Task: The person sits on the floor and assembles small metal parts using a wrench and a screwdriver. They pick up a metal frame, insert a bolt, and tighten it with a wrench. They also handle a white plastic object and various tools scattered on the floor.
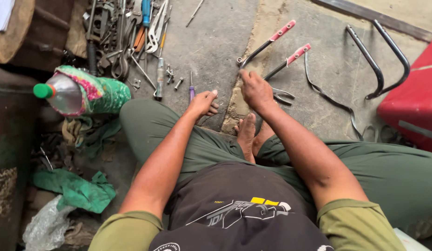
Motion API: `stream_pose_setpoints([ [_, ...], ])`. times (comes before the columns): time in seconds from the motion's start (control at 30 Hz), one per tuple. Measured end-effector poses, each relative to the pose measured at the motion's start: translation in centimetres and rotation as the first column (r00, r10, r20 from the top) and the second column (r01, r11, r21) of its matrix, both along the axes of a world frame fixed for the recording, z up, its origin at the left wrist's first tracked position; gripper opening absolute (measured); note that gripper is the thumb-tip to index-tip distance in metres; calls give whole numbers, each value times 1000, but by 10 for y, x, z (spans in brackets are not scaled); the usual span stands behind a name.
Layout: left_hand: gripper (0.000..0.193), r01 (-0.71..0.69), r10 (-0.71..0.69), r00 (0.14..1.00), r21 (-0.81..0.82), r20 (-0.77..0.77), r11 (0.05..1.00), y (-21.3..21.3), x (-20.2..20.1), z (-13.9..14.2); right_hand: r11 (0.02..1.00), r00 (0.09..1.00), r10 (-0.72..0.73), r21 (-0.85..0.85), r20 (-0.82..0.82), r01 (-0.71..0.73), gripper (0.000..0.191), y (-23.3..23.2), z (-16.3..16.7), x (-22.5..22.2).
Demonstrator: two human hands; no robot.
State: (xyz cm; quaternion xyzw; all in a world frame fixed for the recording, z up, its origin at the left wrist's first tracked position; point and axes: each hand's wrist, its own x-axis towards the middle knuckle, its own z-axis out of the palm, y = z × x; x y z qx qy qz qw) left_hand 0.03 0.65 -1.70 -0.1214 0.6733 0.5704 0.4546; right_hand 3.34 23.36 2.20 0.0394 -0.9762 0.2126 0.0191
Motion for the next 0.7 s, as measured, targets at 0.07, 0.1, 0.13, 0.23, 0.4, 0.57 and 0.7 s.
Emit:
stream_pose_setpoints([
  [0.07, 50, 2, -3, 1000, -43, -24, 999, 0, 0, 3, 997, 998, 57, -48, 40, -55, 48, -10, -1, 11],
  [0.1, 51, 16, -28, 994, -107, -106, 994, 0, 1, 4, 996, 996, 65, -61, 68, -61, 48, -14, -3, 14],
  [0.13, 57, 26, -58, 981, -174, -184, 984, -1, 2, 4, 995, 993, 72, -76, 97, -65, 49, -18, -7, 17],
  [0.23, 61, 87, -187, 795, -197, -578, 977, -2, 8, 1, 986, 986, 154, -77, 66, -149, 53, -25, -25, 25],
  [0.4, 64, 329, -561, 583, -461, -587, 824, 6, 20, -4, 970, 970, 226, -108, 85, -216, 58, -25, -54, 30],
  [0.57, 45, 457, -820, 492, -715, -293, 529, 13, 22, -5, 961, 932, 271, -126, 241, -247, 57, -15, -48, 24],
  [0.7, 36, 417, -854, 403, -764, -329, 492, 13, 19, -10, 947, 669, -149, 300, 728, -116, 48, 25, -8, 4],
])
